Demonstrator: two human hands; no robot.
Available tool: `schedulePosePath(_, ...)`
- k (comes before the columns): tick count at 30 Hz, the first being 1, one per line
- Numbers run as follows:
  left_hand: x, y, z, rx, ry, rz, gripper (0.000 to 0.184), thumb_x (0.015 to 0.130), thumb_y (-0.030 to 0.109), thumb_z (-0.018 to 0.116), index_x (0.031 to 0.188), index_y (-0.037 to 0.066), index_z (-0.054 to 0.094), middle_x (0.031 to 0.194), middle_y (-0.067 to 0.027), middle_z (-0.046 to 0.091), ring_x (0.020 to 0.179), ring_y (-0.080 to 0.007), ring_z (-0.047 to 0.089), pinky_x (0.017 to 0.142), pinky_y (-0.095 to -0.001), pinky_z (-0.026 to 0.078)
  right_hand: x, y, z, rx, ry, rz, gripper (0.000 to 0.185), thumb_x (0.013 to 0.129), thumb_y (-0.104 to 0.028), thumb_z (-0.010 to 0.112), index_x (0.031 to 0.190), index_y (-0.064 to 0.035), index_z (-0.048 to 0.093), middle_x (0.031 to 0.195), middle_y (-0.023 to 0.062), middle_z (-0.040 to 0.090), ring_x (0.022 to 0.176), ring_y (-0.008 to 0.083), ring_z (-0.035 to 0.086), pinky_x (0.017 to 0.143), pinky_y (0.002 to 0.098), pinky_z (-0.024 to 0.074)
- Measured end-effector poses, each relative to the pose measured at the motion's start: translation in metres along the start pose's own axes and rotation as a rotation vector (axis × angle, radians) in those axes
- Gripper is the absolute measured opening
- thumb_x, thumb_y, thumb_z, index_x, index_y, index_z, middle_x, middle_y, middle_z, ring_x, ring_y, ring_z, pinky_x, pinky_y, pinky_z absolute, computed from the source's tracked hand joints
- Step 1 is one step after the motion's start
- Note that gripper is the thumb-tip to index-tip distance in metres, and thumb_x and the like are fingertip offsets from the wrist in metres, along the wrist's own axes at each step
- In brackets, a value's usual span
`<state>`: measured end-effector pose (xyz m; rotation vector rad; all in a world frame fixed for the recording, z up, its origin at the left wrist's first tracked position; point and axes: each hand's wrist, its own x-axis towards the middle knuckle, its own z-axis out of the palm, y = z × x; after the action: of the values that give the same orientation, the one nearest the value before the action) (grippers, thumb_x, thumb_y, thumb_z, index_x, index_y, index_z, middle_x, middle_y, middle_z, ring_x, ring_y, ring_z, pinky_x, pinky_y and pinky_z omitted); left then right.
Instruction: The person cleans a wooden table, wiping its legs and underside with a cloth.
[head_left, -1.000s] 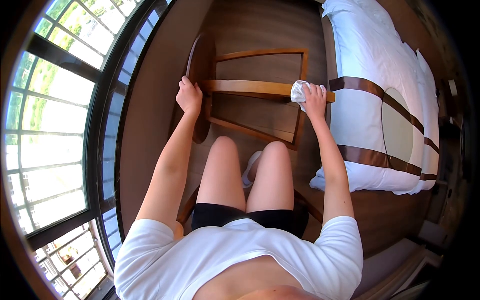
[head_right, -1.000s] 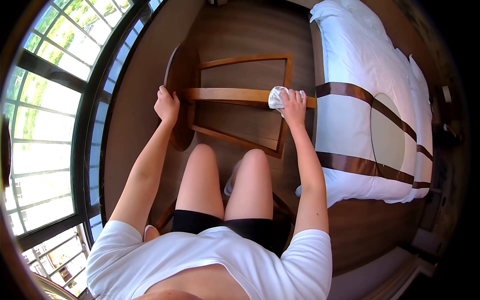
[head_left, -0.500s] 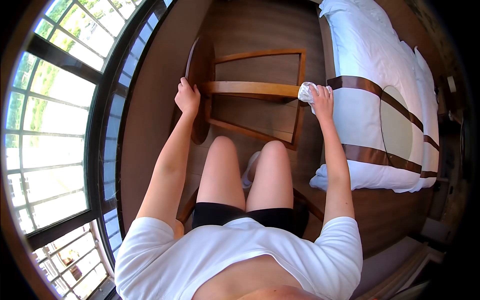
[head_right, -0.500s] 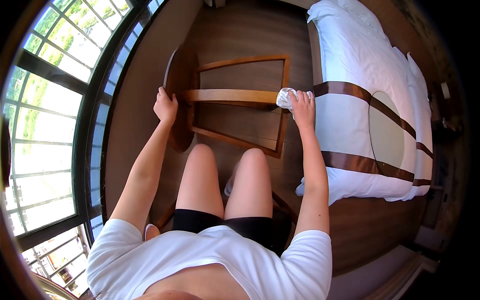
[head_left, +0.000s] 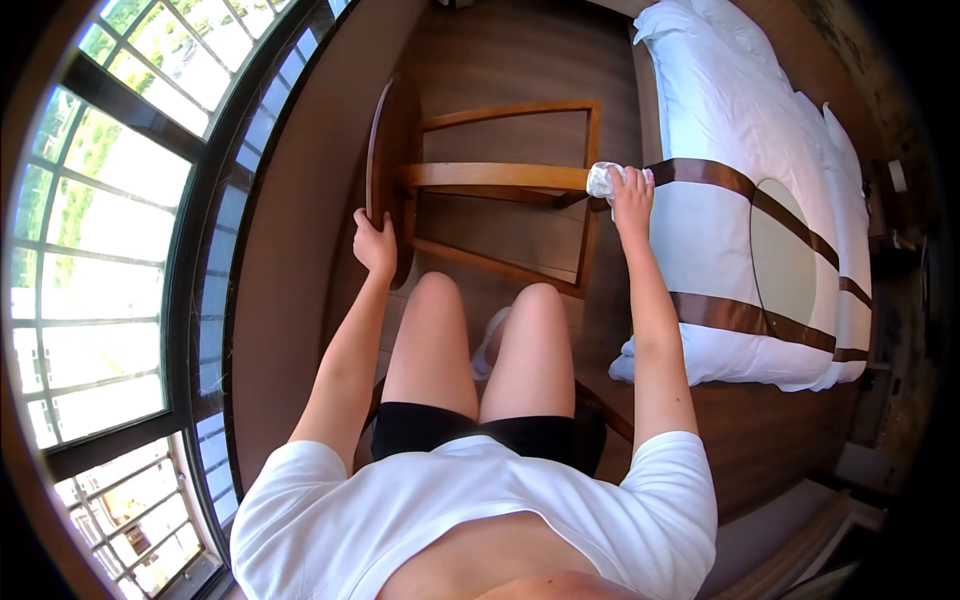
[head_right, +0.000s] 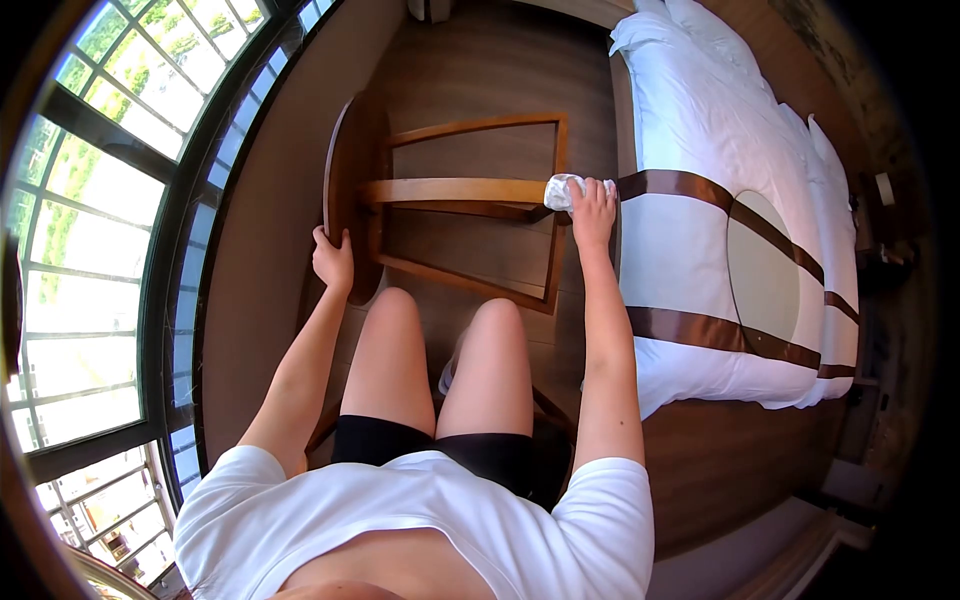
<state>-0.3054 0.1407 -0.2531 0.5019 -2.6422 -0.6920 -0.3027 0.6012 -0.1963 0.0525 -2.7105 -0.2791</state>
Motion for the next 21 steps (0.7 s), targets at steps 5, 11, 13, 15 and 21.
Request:
schedulePosePath(5, -0.004, -0.003, 0.01, 0.081, -0.057, -0.092, 0.038, 0.09, 0.037, 0.061, 0.098, 0.002, 0.047, 0.076, -0.0202, 0.066, 0.07, -0.04, 0.065, 0.061, -0.0486, 0.051, 0.009, -0.007, 0.006, -0.146, -0.025, 0.004, 0.031, 0.09, -0.014, 0.05, 0.12, -0.0119, 0.055, 0.118, 0.0091, 0.055, 0.12, 0.0263, 0.049, 0.112, 0.0491, 0.029)
schedulePosePath(11, 0.011, 0.001, 0.014, 0.137, -0.079, -0.089, 0.042, 0.091, 0.039, 0.06, 0.099, 0.002, 0.041, 0.073, -0.0224, 0.064, 0.069, -0.0418, 0.064, 0.06, -0.0503, 0.051, -0.012, -0.032, 0.032, -0.058, 0.126, 0.005, 0.039, 0.091, -0.015, 0.05, 0.13, -0.0132, 0.053, 0.141, 0.0064, 0.048, 0.13, 0.0274, 0.044, 0.114, 0.0473, 0.0272)
schedulePosePath(13, 0.013, 0.003, 0.016, 0.131, -0.035, -0.047, 0.038, 0.091, 0.035, 0.06, 0.097, 0.003, 0.041, 0.07, -0.0223, 0.063, 0.066, -0.0412, 0.063, 0.057, -0.0497, 0.05, -0.014, -0.046, 0.032, -0.008, 0.179, 0.01, 0.035, 0.089, -0.015, 0.053, 0.123, -0.0175, 0.059, 0.138, 0.002, 0.051, 0.126, 0.0259, 0.048, 0.111, 0.0479, 0.031)
schedulePosePath(15, 0.019, 0.004, 0.014, 0.099, -0.06, -0.007, 0.037, 0.091, 0.033, 0.06, 0.098, 0.002, 0.041, 0.071, -0.0227, 0.063, 0.067, -0.0419, 0.063, 0.057, -0.0499, 0.05, -0.021, -0.061, 0.031, 0.074, 0.199, 0.023, 0.033, 0.088, -0.015, 0.054, 0.121, -0.018, 0.061, 0.136, 0.0017, 0.053, 0.123, 0.0253, 0.05, 0.11, 0.0483, 0.032)
schedulePosePath(21, 0.046, 0.008, 0.011, -0.054, -0.099, 0.151, 0.033, 0.092, 0.028, 0.06, 0.102, 0.002, 0.042, 0.076, -0.0243, 0.064, 0.07, -0.0438, 0.063, 0.06, -0.0505, 0.05, -0.055, -0.086, 0.061, 0.401, -0.018, 0.081, 0.033, 0.083, -0.011, 0.053, 0.113, -0.0171, 0.066, 0.111, 0.0076, 0.066, 0.113, 0.0277, 0.055, 0.106, 0.051, 0.0324)
